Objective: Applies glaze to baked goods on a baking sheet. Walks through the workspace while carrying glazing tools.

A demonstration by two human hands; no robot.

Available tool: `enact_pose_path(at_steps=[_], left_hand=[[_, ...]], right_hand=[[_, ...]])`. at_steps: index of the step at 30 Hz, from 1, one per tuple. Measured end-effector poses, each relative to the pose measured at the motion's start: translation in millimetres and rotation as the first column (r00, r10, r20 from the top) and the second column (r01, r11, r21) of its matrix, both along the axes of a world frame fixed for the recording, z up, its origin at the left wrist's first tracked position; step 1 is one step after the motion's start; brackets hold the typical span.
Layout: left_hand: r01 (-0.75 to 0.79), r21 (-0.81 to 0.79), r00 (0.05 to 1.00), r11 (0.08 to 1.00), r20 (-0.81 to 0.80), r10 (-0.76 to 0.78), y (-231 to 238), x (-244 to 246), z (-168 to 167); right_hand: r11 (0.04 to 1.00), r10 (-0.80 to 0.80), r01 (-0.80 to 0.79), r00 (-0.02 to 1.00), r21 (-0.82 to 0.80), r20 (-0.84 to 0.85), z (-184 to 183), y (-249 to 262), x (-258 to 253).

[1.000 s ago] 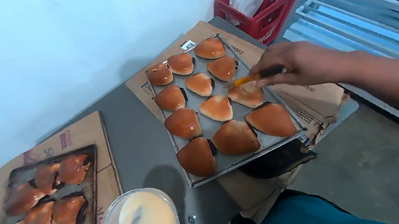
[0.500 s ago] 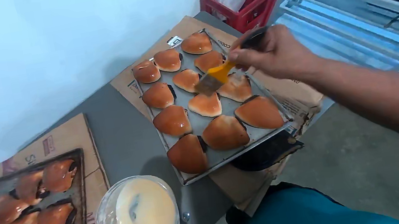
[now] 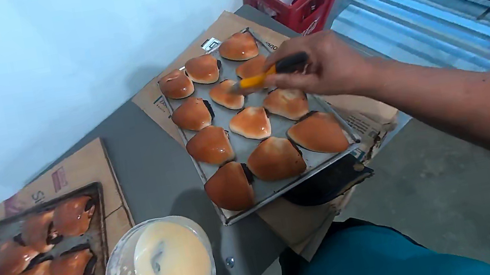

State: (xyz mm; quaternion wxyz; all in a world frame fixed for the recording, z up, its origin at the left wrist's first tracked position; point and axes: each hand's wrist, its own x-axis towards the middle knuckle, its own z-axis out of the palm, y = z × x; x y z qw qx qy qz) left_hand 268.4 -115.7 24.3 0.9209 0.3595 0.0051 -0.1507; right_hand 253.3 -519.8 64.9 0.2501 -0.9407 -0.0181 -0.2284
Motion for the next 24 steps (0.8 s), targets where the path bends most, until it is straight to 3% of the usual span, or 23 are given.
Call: enact_pose_path(at_steps=[3, 6, 10, 12, 16, 19, 21, 24], left_hand=[[0.036, 0.005, 0.999, 0.999, 0.014, -0.036, -9, 2, 4], [0.026, 0.003, 1.0, 1.0, 0.016, -0.026, -9, 2, 3], [0.045, 0.021, 0.999, 0.999, -0.001, -0.045, -15, 3, -5], [0.102, 0.027, 0.995, 0.994, 0.002, -0.102, -22, 5, -8], [0.125, 0.058, 0.992, 0.99, 0.004, -0.125, -41, 8, -12], [0.109, 0.099, 0.994, 0.989, -0.034, -0.106, -52, 6, -13], [0.135, 0.118, 0.991, 0.984, -0.028, -0.133, -62, 7, -16], [0.141, 0.155, 0.989, 0.978, 0.01, -0.145, -82, 5, -23]], right_hand=[[0.938, 0.236, -0.257, 0.965, -0.232, -0.114, -18, 12, -4], [0.878, 0.297, -0.366, 0.921, -0.307, -0.251, -19, 5, -44], [0.948, 0.141, -0.178, 0.978, -0.265, -0.153, 13, -22, -77], [0.96, 0.058, -0.085, 0.992, -0.267, -0.108, 6, -37, -75], [0.95, 0.061, -0.124, 0.974, -0.288, -0.216, -25, -43, -100], [0.942, 0.072, -0.138, 0.973, -0.305, -0.218, -3, -41, -126], [0.947, 0.039, -0.088, 0.986, -0.308, -0.162, 8, -40, -117], [0.948, 0.043, -0.088, 0.987, -0.305, -0.152, -16, -39, -95]])
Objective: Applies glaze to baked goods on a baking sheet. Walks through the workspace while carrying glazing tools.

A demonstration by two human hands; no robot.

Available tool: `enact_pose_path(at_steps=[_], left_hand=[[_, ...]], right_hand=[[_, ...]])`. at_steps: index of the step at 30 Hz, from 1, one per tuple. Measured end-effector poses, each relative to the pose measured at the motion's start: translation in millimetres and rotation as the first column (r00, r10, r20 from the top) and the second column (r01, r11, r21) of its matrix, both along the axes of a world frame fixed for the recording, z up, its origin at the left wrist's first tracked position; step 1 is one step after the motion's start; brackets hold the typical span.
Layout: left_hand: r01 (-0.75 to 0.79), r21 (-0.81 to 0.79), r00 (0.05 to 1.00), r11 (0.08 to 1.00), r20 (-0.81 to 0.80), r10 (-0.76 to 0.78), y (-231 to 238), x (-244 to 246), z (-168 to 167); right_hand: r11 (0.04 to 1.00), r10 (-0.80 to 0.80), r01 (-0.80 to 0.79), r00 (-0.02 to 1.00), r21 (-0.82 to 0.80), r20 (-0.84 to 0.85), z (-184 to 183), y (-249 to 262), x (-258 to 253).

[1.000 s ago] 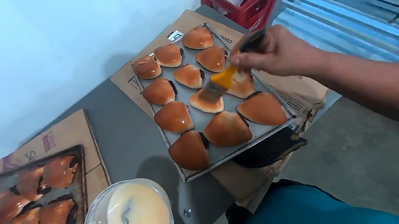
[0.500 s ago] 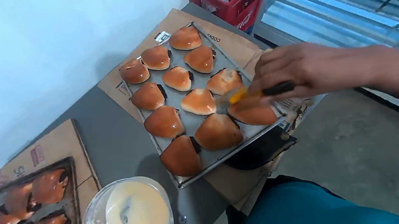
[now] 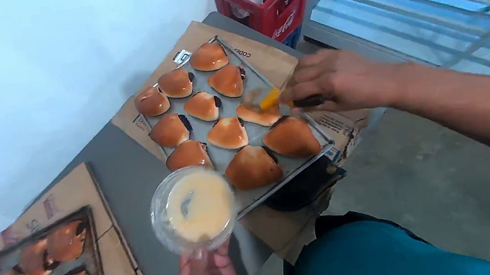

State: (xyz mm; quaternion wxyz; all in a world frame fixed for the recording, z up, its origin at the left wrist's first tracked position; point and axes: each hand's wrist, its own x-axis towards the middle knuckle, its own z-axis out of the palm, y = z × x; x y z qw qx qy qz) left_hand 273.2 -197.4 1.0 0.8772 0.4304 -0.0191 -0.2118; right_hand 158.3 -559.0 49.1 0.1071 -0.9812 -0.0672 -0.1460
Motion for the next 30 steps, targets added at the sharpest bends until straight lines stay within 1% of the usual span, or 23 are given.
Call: enact_pose_path(at_steps=[2, 3, 4, 6, 7, 8, 9, 10, 12, 13, 14, 15, 16, 17, 18, 19, 20, 21, 22, 23, 26, 28, 30], left_hand=[[-0.003, 0.03, 1.0, 1.0, 0.031, 0.002, -9, -1, -2], [-0.012, 0.045, 0.999, 0.999, 0.041, 0.01, -11, -1, -3], [-0.018, 0.064, 0.999, 0.998, 0.049, 0.015, -12, -2, -5], [-0.017, 0.102, 0.997, 0.995, 0.077, 0.01, -15, -3, -7], [-0.02, 0.114, 0.996, 0.993, 0.092, 0.009, -18, -3, -7], [-0.023, 0.118, 0.994, 0.993, 0.106, 0.011, -21, -5, -6], [-0.024, 0.111, 0.993, 0.994, 0.119, 0.011, -23, -6, -5], [-0.023, 0.1, 0.991, 0.995, 0.131, 0.01, -24, -7, -5], [-0.022, 0.098, 0.987, 0.995, 0.163, 0.006, -25, -8, -5], [-0.03, 0.104, 0.985, 0.994, 0.172, 0.012, -25, -7, -5], [-0.039, 0.115, 0.984, 0.993, 0.176, 0.018, -24, -6, -6], [-0.047, 0.126, 0.985, 0.991, 0.17, 0.025, -21, -4, -8], [-0.05, 0.133, 0.987, 0.99, 0.157, 0.028, -18, -3, -9], [-0.049, 0.134, 0.99, 0.99, 0.135, 0.03, -15, -2, -11], [-0.046, 0.132, 0.993, 0.99, 0.11, 0.031, -12, -2, -11], [-0.04, 0.129, 0.995, 0.991, 0.091, 0.028, -9, -1, -11], [-0.038, 0.123, 0.997, 0.992, 0.07, 0.029, -7, -1, -11], [-0.037, 0.109, 0.998, 0.993, 0.048, 0.032, -5, -1, -9], [-0.041, 0.094, 0.999, 0.995, 0.028, 0.039, -3, 0, -7], [-0.045, 0.086, 0.999, 0.995, 0.011, 0.044, -2, 2, -4], [-0.039, 0.095, 0.998, 0.995, -0.038, 0.042, 2, 11, 5], [-0.034, 0.043, 0.998, 0.998, -0.058, 0.036, 6, 22, 10], [-0.064, -0.047, 0.995, 0.997, -0.078, 0.06, 12, 34, 16]], right_hand=[[0.999, 0.049, -0.048, 0.998, 0.02, -0.034, -13, 5, -8], [0.997, 0.059, -0.058, 0.998, 0.045, -0.035, -9, 4, -18], [0.994, 0.059, -0.058, 0.998, 0.096, -0.013, 0, 2, -29], [0.952, 0.074, -0.099, 0.993, 0.289, 0.096, 23, 4, -41], [0.912, 0.088, -0.148, 0.982, 0.383, 0.169, 35, 14, -38], [0.878, 0.104, -0.198, 0.968, 0.436, 0.23, 46, 30, -31], [0.86, 0.135, -0.249, 0.953, 0.446, 0.272, 52, 48, -21], [0.861, 0.17, -0.289, 0.939, 0.419, 0.3, 55, 65, -8], [0.868, 0.217, -0.334, 0.921, 0.368, 0.324, 48, 96, 18], [0.85, 0.213, -0.335, 0.925, 0.407, 0.316, 38, 107, 27], [0.803, 0.183, -0.316, 0.938, 0.506, 0.295, 27, 116, 33], [0.711, 0.114, -0.263, 0.958, 0.652, 0.261, 17, 125, 35], [0.551, 0.021, -0.178, 0.98, 0.815, 0.2, 9, 133, 37], [0.337, -0.062, -0.076, 0.993, 0.938, 0.102, 2, 139, 39], [0.1, -0.124, 0.016, 0.992, 0.995, -0.003, -3, 143, 43], [-0.118, -0.165, 0.095, 0.98, 0.988, -0.114, -6, 147, 47], [-0.285, -0.185, 0.162, 0.958, 0.945, -0.22, -6, 150, 51], [-0.412, -0.187, 0.215, 0.931, 0.886, -0.313, -7, 151, 54], [-0.505, -0.184, 0.251, 0.904, 0.826, -0.387, -8, 152, 57], [-0.573, -0.178, 0.276, 0.877, 0.772, -0.446, -9, 153, 59], [-0.697, -0.145, 0.293, 0.836, 0.654, -0.529, -13, 151, 58], [-0.73, -0.148, 0.257, 0.845, 0.633, -0.514, -13, 142, 56], [-0.704, -0.195, 0.206, 0.864, 0.679, -0.464, -8, 128, 54]])
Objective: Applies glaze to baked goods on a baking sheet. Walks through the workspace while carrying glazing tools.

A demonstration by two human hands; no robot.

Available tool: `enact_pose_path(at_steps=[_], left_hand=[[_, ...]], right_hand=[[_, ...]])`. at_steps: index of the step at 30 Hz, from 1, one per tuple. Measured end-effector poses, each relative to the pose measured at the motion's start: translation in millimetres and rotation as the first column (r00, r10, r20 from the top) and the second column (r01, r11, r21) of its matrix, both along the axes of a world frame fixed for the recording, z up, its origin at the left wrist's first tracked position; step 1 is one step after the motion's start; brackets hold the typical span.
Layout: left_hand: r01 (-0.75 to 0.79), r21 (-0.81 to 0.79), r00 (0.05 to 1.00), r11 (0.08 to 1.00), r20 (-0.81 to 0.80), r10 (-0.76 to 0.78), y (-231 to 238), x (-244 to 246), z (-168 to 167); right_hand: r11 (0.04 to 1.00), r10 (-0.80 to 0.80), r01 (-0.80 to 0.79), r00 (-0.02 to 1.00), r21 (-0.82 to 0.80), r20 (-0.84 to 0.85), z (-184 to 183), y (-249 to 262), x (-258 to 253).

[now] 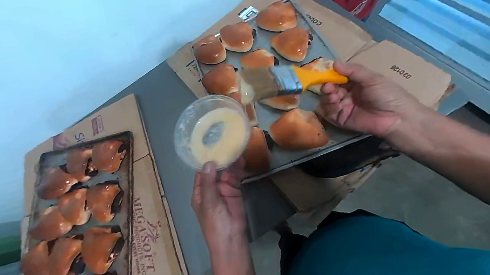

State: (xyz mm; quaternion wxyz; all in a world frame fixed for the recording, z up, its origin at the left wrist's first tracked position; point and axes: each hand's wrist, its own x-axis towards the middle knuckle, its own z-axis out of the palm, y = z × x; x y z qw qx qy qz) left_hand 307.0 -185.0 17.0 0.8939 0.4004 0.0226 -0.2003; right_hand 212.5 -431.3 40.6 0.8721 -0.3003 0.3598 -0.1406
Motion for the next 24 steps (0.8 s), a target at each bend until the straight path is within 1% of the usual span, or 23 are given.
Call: enact_pose_path(at_steps=[2, 5, 7, 8, 9, 10, 11, 12, 13, 14, 15, 16, 18, 20, 22, 24], left_hand=[[-0.03, -0.054, 0.999, 0.998, 0.016, 0.031, 5, 10, 8], [-0.059, -0.059, 0.995, 0.996, 0.072, 0.063, 12, 19, 14], [-0.081, -0.059, 0.992, 0.995, 0.096, 0.086, 20, 21, 16], [-0.092, -0.059, 0.989, 0.994, 0.108, 0.098, 24, 21, 16], [-0.106, -0.057, 0.987, 0.993, 0.119, 0.112, 30, 20, 16], [-0.117, -0.05, 0.984, 0.992, 0.13, 0.122, 35, 20, 15], [-0.127, -0.047, 0.982, 0.991, 0.134, 0.132, 42, 18, 14], [-0.139, -0.044, 0.98, 0.989, 0.136, 0.143, 48, 16, 12], [-0.152, -0.046, 0.978, 0.987, 0.137, 0.157, 56, 14, 11], [-0.168, -0.055, 0.975, 0.984, 0.135, 0.174, 64, 11, 10], [-0.191, -0.06, 0.972, 0.98, 0.127, 0.197, 71, 7, 8], [-0.219, -0.06, 0.968, 0.974, 0.115, 0.225, 78, 3, 6], [-0.259, -0.064, 0.961, 0.964, 0.087, 0.264, 89, -5, 3], [-0.27, -0.083, 0.959, 0.959, 0.07, 0.275, 96, -11, 0], [-0.273, -0.108, 0.958, 0.956, 0.061, 0.281, 105, -16, -2], [-0.281, -0.12, 0.955, 0.952, 0.058, 0.29, 117, -19, -5]], right_hand=[[0.993, -0.021, 0.025, 0.999, -0.113, 0.037, 6, -13, -2], [0.947, -0.054, 0.056, 0.998, -0.317, 0.014, 6, -21, -3], [0.888, -0.028, 0.027, 1.0, -0.458, 0.005, 3, -16, -2], [0.826, 0.021, -0.005, 1.0, -0.564, 0.023, 0, -11, -1], [0.722, 0.094, -0.039, 0.995, -0.691, 0.041, -4, -6, -2], [0.558, 0.199, -0.079, 0.979, -0.826, 0.04, -8, -1, -3], [0.323, 0.332, -0.115, 0.943, -0.939, -0.002, -13, 3, -7], [0.061, 0.444, -0.128, 0.892, -0.99, -0.088, -15, 5, -11], [-0.163, 0.523, -0.107, 0.834, -0.981, -0.178, -15, 6, -16], [-0.299, 0.567, -0.077, 0.788, -0.951, -0.242, -11, 5, -21], [-0.359, 0.593, -0.061, 0.756, -0.931, -0.278, -2, 3, -26], [-0.379, 0.602, -0.058, 0.743, -0.924, -0.294, 8, 2, -30], [-0.41, 0.573, -0.031, 0.769, -0.912, -0.283, 19, 5, -27], [-0.489, 0.529, 0.016, 0.801, -0.872, -0.282, 10, 15, -14], [-0.564, 0.514, 0.009, 0.786, -0.825, -0.343, -4, 22, -12], [-0.59, 0.528, -0.01, 0.752, -0.807, -0.395, 6, 25, -26]])
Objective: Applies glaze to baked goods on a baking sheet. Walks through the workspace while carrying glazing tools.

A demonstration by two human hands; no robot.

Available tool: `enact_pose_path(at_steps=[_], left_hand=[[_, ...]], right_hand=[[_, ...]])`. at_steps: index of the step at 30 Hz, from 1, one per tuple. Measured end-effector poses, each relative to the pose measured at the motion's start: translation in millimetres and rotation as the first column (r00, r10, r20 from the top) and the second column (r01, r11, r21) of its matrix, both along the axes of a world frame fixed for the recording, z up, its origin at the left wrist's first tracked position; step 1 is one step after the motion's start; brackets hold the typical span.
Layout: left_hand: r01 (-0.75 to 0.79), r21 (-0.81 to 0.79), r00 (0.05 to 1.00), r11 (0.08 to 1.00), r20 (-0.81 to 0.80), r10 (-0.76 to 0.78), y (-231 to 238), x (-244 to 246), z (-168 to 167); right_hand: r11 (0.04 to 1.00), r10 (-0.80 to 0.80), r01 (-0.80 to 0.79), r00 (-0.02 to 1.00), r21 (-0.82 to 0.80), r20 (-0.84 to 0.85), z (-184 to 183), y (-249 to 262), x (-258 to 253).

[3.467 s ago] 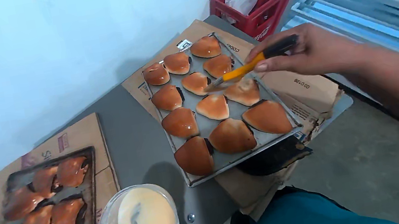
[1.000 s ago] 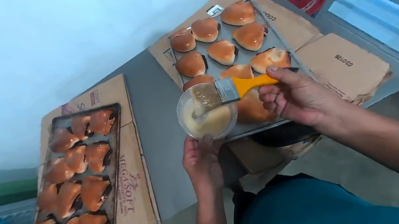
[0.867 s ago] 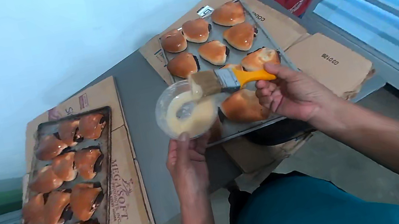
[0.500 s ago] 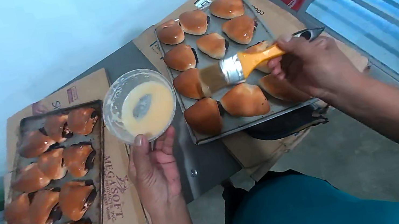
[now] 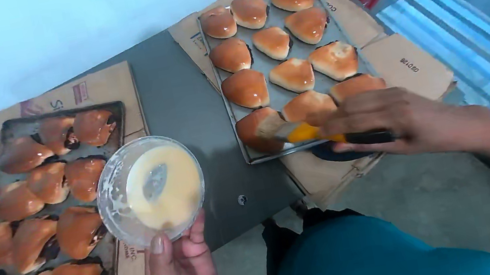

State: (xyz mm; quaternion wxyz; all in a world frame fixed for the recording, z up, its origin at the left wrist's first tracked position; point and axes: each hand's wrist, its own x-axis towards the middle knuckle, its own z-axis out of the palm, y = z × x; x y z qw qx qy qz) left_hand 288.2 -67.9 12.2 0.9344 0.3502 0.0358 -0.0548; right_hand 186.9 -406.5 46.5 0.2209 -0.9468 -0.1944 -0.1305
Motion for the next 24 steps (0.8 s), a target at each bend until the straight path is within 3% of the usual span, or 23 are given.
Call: enact_pose_path(at_steps=[4, 6, 8, 11, 15, 19, 24], left_hand=[[0.01, 0.021, 1.0, 1.0, 0.003, -0.01, 17, -2, -6], [0.001, 0.017, 1.0, 1.0, 0.01, -0.001, 20, -4, -6], [-0.015, 0.018, 1.0, 1.0, 0.019, 0.015, 24, -10, -4], [-0.051, 0.003, 0.998, 0.999, 0.03, 0.051, 36, -23, -5], [-0.115, 0.016, 0.993, 0.993, 0.02, 0.115, 39, -43, -6], [-0.145, -0.006, 0.989, 0.989, 0.013, 0.145, 27, -68, -5], [-0.14, 0.02, 0.99, 0.99, 0.026, 0.139, 4, -95, -3]], right_hand=[[0.997, 0.017, -0.012, 0.998, -0.078, 0.067, 33, 22, 6], [0.978, 0.068, -0.044, 0.991, -0.205, 0.112, 25, 36, 33], [0.947, 0.138, -0.116, 0.989, -0.298, 0.053, 11, 45, 45], [0.895, 0.228, -0.225, 0.973, -0.384, -0.038, 6, 47, 24], [0.878, 0.238, -0.257, 0.966, -0.403, -0.098, 25, 29, -3], [0.905, 0.211, -0.192, 0.977, -0.379, 0.009, 50, 30, 14], [0.914, 0.264, -0.253, 0.965, -0.318, -0.008, -1, 31, 15]])
